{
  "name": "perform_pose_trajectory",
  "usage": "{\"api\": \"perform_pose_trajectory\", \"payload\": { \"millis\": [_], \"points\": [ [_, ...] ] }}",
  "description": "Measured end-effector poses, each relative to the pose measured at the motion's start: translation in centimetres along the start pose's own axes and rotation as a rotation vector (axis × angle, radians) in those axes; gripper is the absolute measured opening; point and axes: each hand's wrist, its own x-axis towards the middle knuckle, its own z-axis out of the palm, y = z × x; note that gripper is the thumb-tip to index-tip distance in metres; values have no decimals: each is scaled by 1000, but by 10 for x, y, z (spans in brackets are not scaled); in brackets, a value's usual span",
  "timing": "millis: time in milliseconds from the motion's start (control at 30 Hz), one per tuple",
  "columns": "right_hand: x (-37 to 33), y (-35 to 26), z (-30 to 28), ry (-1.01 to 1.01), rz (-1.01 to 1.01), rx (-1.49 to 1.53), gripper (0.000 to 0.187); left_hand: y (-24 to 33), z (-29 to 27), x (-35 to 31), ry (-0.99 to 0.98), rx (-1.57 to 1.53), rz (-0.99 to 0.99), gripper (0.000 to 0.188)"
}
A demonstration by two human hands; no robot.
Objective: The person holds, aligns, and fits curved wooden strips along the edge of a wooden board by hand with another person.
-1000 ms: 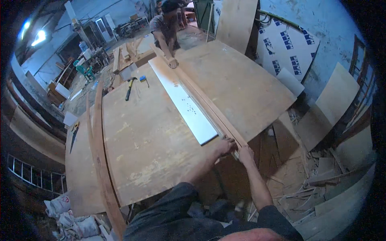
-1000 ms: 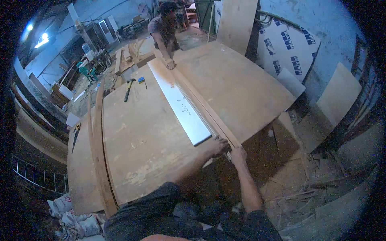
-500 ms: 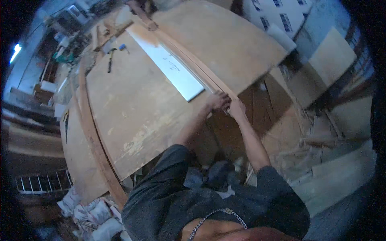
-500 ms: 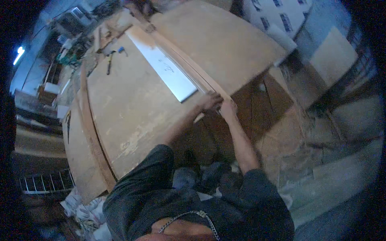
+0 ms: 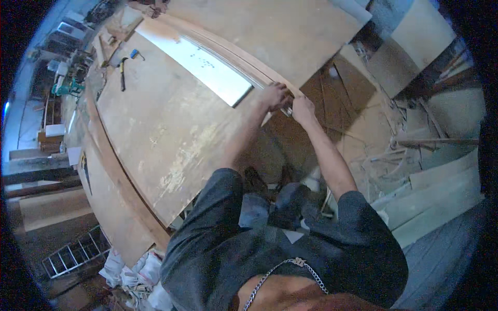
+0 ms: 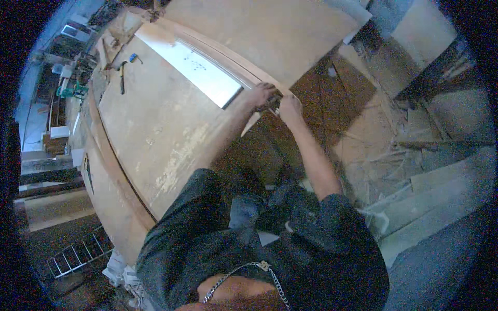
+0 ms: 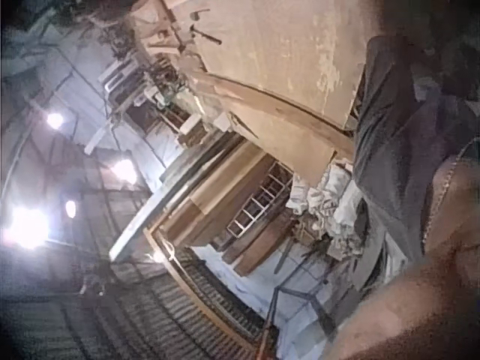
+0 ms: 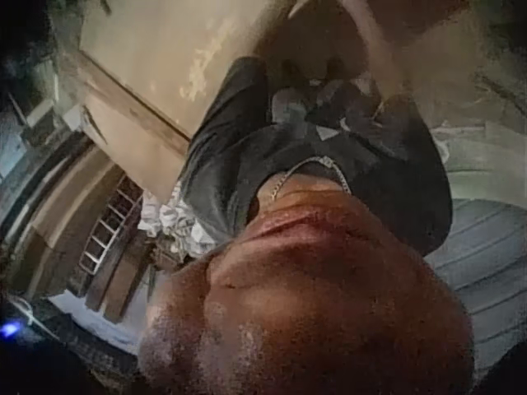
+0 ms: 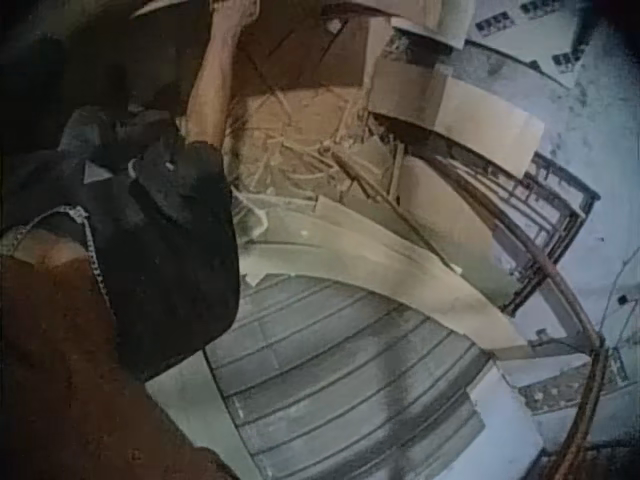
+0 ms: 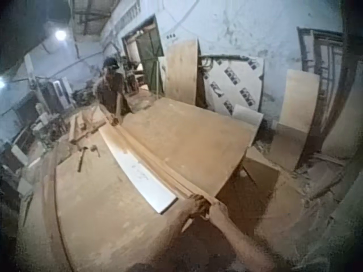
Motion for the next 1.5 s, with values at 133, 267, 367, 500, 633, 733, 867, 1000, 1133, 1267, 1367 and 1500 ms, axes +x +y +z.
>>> {"api": "perform_pose_trajectory", "payload": {
  "millis": [133, 267, 367, 500, 633, 733, 867, 1000, 1133, 1267, 1367, 1500],
  "points": [
    [-6, -24, -8, -68, 7, -59, 24, -20, 11, -13, 26, -41, 53, 29],
    [1, 23, 19, 19, 22, 9, 29, 21, 0, 4, 151, 12, 111, 24],
    [-8, 17, 4, -164, -25, -133, 34, 24, -13, 7, -27, -37, 132, 24],
    [-14, 14, -6, 27, -31, 54, 28, 18, 1, 1, 1, -47, 10, 25],
    [-29, 35, -8, 107, -35, 359, 33, 15, 18, 1, 30, -68, 46, 25],
    [-49, 79, 46, 328, 124, 812, 33, 26, 22, 4, 67, -32, 67, 24],
    [-67, 75, 60, 44, 672, 1552, 29, 36, 22, 2, 124, 15, 68, 25],
    [-58, 64, 59, 26, 584, 1748, 27, 34, 27, 4, 167, 18, 170, 25],
    [-46, 68, 77, 142, 639, 1704, 25, 50, 24, 7, 13, -45, 131, 25],
    [-49, 72, 80, 205, 672, 1570, 19, 62, 18, 3, 69, -7, 247, 25],
    [-53, 75, 77, 232, 689, 1616, 23, 78, 14, 2, 39, -59, 68, 25],
    [-57, 69, 56, 181, 869, 1552, 26, 82, 17, 0, 94, -17, 49, 36]
  ]
}}
